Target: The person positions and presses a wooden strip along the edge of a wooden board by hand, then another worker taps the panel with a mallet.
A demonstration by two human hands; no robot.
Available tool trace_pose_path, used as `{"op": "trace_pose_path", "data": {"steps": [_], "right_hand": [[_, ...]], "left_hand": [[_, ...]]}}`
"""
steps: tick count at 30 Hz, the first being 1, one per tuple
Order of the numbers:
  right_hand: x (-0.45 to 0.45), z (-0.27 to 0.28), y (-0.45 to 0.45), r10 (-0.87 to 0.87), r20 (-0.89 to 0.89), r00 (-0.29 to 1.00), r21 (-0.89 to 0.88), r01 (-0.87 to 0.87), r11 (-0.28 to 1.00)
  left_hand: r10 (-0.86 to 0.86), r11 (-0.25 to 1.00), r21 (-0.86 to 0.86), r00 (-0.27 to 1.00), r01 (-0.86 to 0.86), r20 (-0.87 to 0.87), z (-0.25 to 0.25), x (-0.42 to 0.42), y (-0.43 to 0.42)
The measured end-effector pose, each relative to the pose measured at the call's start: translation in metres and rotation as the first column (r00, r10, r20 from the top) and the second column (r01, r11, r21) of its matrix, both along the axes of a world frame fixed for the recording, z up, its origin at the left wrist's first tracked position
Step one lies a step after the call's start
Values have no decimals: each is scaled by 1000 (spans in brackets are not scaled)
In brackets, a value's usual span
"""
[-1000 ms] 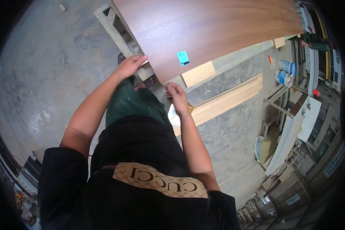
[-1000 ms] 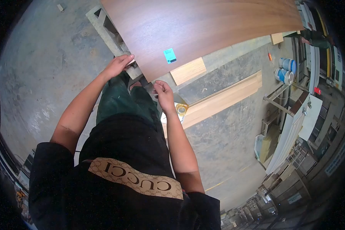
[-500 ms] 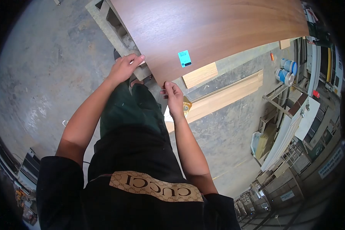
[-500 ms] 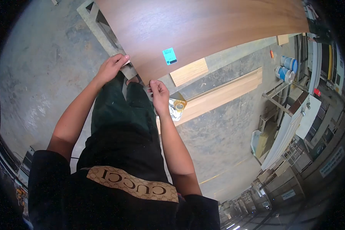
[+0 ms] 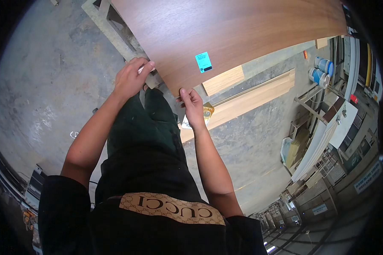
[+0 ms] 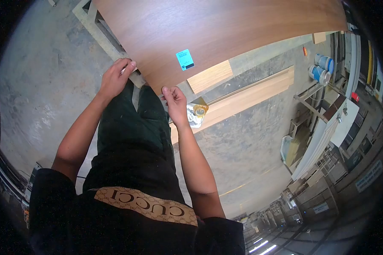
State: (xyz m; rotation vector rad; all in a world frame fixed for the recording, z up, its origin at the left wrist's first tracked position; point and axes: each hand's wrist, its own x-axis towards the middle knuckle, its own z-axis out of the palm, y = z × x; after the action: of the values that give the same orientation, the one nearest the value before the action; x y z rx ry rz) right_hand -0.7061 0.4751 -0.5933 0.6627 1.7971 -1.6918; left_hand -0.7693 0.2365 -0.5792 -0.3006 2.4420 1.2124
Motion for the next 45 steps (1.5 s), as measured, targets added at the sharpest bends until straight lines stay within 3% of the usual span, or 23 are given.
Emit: {"op": "trace_pose_path", "data": {"steps": [5, 8, 9, 11, 12, 13, 14, 15, 16, 17, 20, 23, 24, 26, 28, 32, 34, 35, 37, 39, 41, 43, 45], "right_hand": [[0, 1, 4, 64, -31, 997, 45, -62, 997], [-1, 7, 4, 29, -131, 991, -38, -34, 999], [-3, 12, 8, 63, -66, 996, -21, -64, 998], [-1, 11, 7, 43, -118, 992, -34, -47, 998], [-3, 16, 9, 82, -90, 993, -37, -86, 996], [-2, 10, 11, 84, -165, 983, -38, -91, 995], [1, -3, 11, 85, -225, 971, -38, -96, 995], [4, -12, 11, 68, -215, 974, -48, -81, 996], [4, -19, 11, 52, -194, 980, -57, -64, 996], [6, -18, 9, -4, -199, 980, -83, -13, 996], [7, 7, 7, -7, -145, 989, -15, 5, 1000], [17, 8, -1, -90, -258, 962, 97, 118, 988], [25, 1, -4, -211, -269, 940, -22, 213, 977], [44, -36, -6, -374, -218, 901, -53, 371, 927], [69, -55, -14, -530, -148, 835, -75, 525, 848], [120, -44, -47, -524, 152, 838, 212, 491, 845], [143, -55, -80, -566, 130, 814, 296, 513, 806], [149, -53, -99, -559, 130, 819, 306, 504, 808], [156, -37, -139, -717, 165, 677, 159, 699, 697], [157, -28, -176, -712, 168, 682, 158, 694, 702], [165, -23, -222, -722, 177, 669, 146, 707, 692], [161, -23, -249, -679, 238, 694, 128, 671, 731], [156, -20, -261, -658, 259, 707, 128, 650, 749]], "left_hand": [[-1, 999, -33, 1000, 0, -25, -18, 10, -2], [-81, 996, -27, 994, 83, 74, -5, 3, -4], [-166, 985, 79, 961, 152, 221, 6, -5, -7], [-210, 976, 90, 969, 200, 129, -16, -1, -14], [-247, 969, 81, 928, 234, 278, -4, -7, -16], [-247, 966, 133, 947, 223, 206, -14, -5, -17], [-220, 973, 133, 931, 188, 292, -27, -5, -22], [-210, 977, 99, 949, 192, 236, -34, -2, -24], [-228, 973, 25, 931, 231, 284, 0, -4, -19], [-249, 965, -11, 927, 263, 280, -36, 2, -29], [-326, 944, 40, 900, 329, 290, -1, 3, -28], [-456, 881, 45, 820, 471, 345, -61, -14, -50], [-482, 866, 50, 805, 497, 346, -57, -18, -57], [-536, 832, 70, 766, 550, 355, -27, -27, -65], [-603, 795, 106, 756, 598, 257, -35, -38, -93], [-476, 876, 213, 847, 432, 239, -32, -51, -176], [-403, 907, 240, 876, 345, 265, -53, -54, -239], [-325, 932, 263, 899, 251, 294, -64, -52, -271], [-280, 957, 201, 852, 211, 442, -71, -48, -335], [-196, 980, 82, 809, 181, 554, -70, -38, -398], [-241, 948, 21, 671, 319, 702, -109, -40, -474], [-179, 946, -101, 756, 308, 630, -85, -32, -502], [-133, 973, -66, 775, 220, 618, -87, -33, -525]]}}
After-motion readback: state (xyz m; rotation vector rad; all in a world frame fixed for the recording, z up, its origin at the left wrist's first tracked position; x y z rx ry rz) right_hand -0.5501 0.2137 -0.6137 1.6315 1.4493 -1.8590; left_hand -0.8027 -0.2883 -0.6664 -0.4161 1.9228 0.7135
